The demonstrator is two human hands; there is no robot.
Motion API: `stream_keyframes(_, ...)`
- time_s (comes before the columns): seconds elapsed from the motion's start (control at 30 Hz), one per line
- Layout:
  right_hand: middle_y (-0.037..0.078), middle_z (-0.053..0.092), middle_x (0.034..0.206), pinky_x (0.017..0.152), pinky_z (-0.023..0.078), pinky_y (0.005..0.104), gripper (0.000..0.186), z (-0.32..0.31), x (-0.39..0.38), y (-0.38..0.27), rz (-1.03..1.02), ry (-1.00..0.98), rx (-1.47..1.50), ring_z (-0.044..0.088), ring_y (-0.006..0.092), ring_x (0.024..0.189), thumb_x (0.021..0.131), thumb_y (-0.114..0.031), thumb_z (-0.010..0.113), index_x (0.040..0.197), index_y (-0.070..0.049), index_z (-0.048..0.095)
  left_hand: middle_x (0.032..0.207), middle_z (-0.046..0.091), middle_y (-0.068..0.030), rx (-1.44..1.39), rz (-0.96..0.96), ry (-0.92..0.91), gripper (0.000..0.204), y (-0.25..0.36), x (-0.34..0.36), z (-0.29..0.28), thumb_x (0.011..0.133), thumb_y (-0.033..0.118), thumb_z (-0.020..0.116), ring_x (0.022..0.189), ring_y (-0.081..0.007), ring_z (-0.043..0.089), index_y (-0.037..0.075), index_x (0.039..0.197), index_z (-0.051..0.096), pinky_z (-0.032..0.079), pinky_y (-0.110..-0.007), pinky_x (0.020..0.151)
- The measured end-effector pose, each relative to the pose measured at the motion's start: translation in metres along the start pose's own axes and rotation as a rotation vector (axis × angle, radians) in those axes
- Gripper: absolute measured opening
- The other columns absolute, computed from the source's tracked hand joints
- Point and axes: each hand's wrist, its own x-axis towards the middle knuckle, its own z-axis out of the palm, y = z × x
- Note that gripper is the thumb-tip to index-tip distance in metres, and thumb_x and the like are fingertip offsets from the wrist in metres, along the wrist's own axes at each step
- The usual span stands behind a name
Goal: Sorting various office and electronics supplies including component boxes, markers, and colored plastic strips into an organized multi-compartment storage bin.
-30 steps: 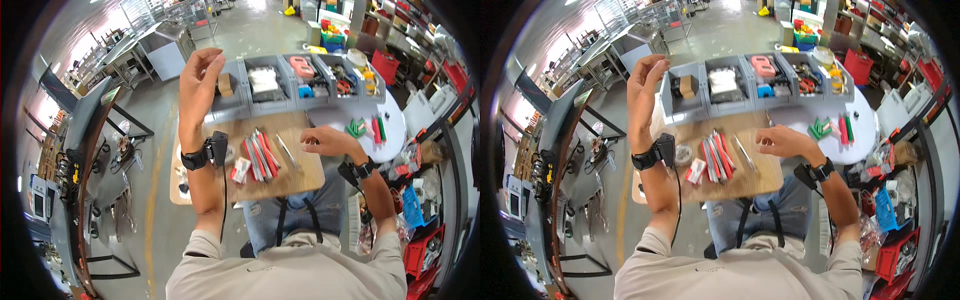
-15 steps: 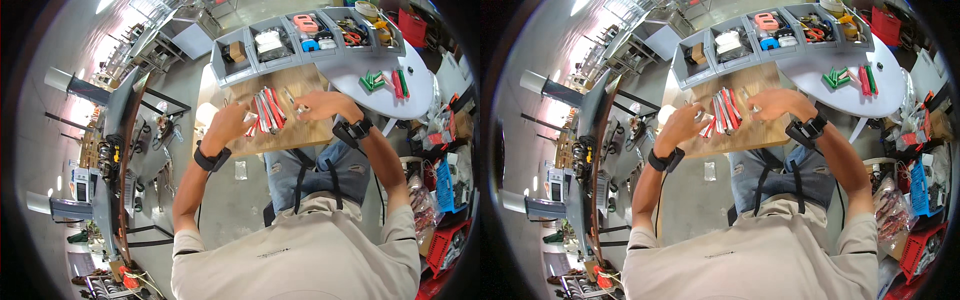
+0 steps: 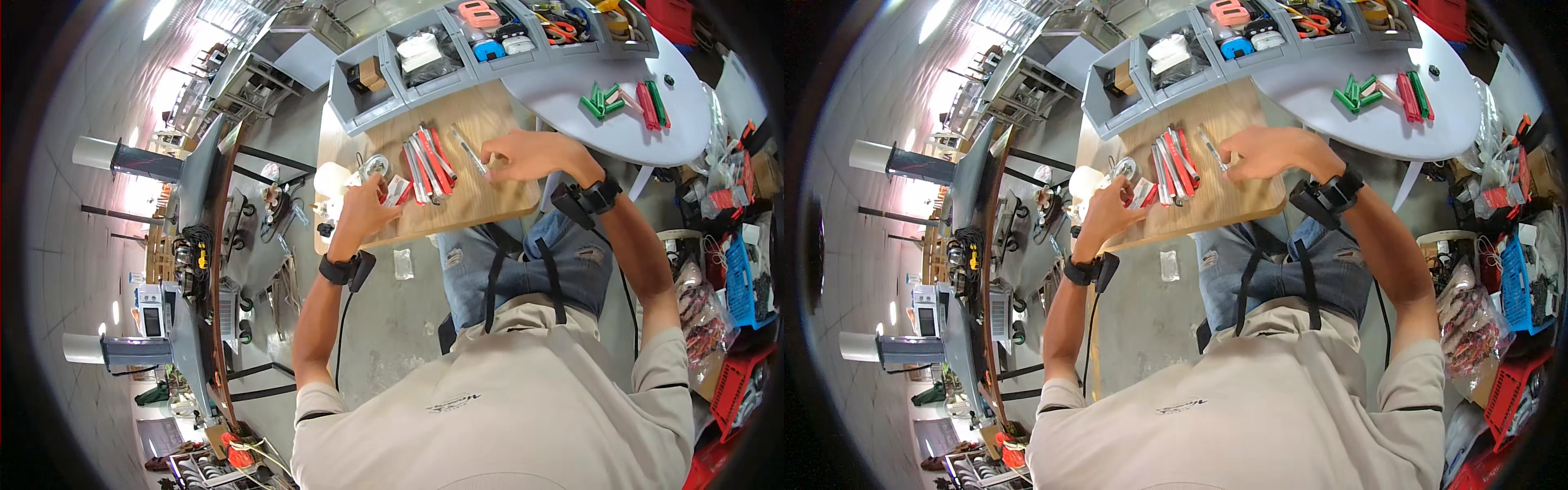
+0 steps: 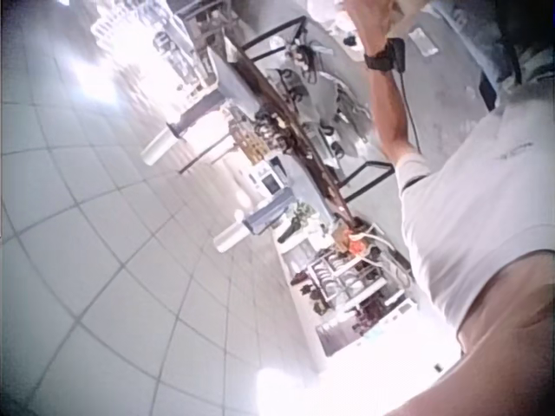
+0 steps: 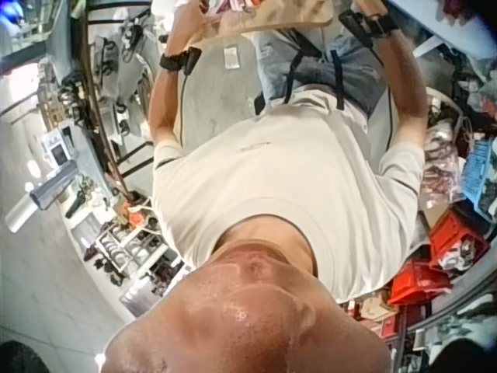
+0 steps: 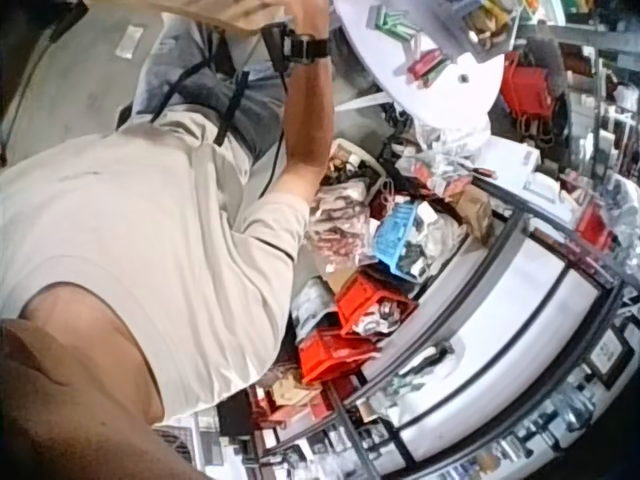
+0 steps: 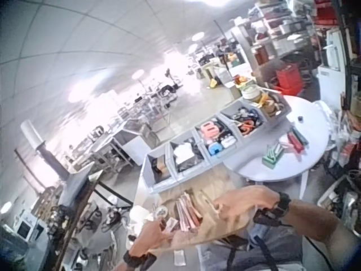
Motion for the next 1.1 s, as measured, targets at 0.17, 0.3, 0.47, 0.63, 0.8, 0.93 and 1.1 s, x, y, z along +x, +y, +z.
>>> stream_keyframes(0.17,0.019,0.066,0.106,0.084,0.048,0.0417,0.043,0.003,-0.002,0.004,-0.002,0.070,0.035,0.063,0.0346,0.099,0.090,-0.037,0.065,0.118,-0.004,0.060,0.079,0.068,-0.0130,-0.087,0.065,0.144,0.044,-0.028,-0.011,0.004,0.064,0.028,0.084,0.072,-0.0256,0.066,0.000,0.089,0.060,0.053,-0.036,0.069)
stream_keyframes(0.3,0.019,0.066,0.109,0.085,0.048,0.0414,0.041,0.006,0.004,0.001,0.050,0.039,0.026,0.062,0.0345,0.101,0.091,-0.033,0.065,0.117,-0.003,0.060,0.076,0.066,-0.0123,-0.200,0.014,0.204,0.040,-0.023,-0.021,-0.006,0.065,0.025,0.082,0.066,-0.0255,0.063,0.001,0.087,0.058,0.052,-0.035,0.068)
stream_keyframes(0.47,0.018,0.066,0.111,0.087,0.047,0.0419,0.038,0.009,0.021,-0.017,-0.135,0.170,-0.018,0.062,0.0333,0.103,0.092,-0.028,0.063,0.122,-0.006,0.058,0.083,0.070,-0.0128,-0.319,0.102,0.296,0.033,-0.008,-0.024,-0.018,0.068,0.011,0.080,0.070,-0.0178,0.067,0.002,0.081,0.051,0.054,-0.030,0.068)
stream_keyframes(0.63,0.018,0.066,0.110,0.080,0.050,0.0376,0.048,-0.001,0.031,-0.065,-0.169,0.170,0.312,0.065,0.0263,0.095,0.089,-0.018,0.065,0.134,-0.009,0.051,0.096,0.073,-0.0109,-0.408,0.242,0.377,0.036,0.013,-0.010,-0.018,0.069,0.005,0.081,0.080,-0.0146,0.070,0.003,0.082,0.048,0.058,-0.030,0.075)
stream_keyframes(0.8,0.017,0.066,0.113,0.073,0.052,0.0303,0.057,0.000,0.042,-0.061,-0.109,0.135,0.384,0.066,0.0187,0.091,0.084,-0.004,0.067,0.138,-0.009,0.049,0.089,0.071,-0.0114,-0.395,0.329,0.263,0.033,0.044,0.012,-0.014,0.069,0.005,0.080,0.075,-0.0209,0.069,0.002,0.085,0.051,0.058,-0.032,0.075)
stream_keyframes(0.93,0.012,0.065,0.117,0.085,0.052,0.0307,0.050,0.008,0.041,-0.023,-0.147,0.197,0.449,0.064,0.0173,0.101,0.086,0.002,0.066,0.133,-0.002,0.051,0.081,0.067,-0.0111,-0.465,0.400,0.226,0.031,0.056,0.026,-0.007,0.071,0.006,0.079,0.071,-0.0207,0.068,0.001,0.088,0.054,0.057,-0.032,0.073)
stream_keyframes(1.1,0.008,0.064,0.118,0.092,0.050,0.0292,0.044,0.001,0.031,0.001,-0.130,0.330,0.585,0.062,0.0158,0.107,0.088,0.003,0.066,0.130,0.002,0.053,0.081,0.067,-0.0133,-0.495,0.376,0.217,0.033,0.051,0.029,-0.007,0.072,0.013,0.079,0.071,-0.0235,0.068,0.001,0.090,0.055,0.056,-0.034,0.072)
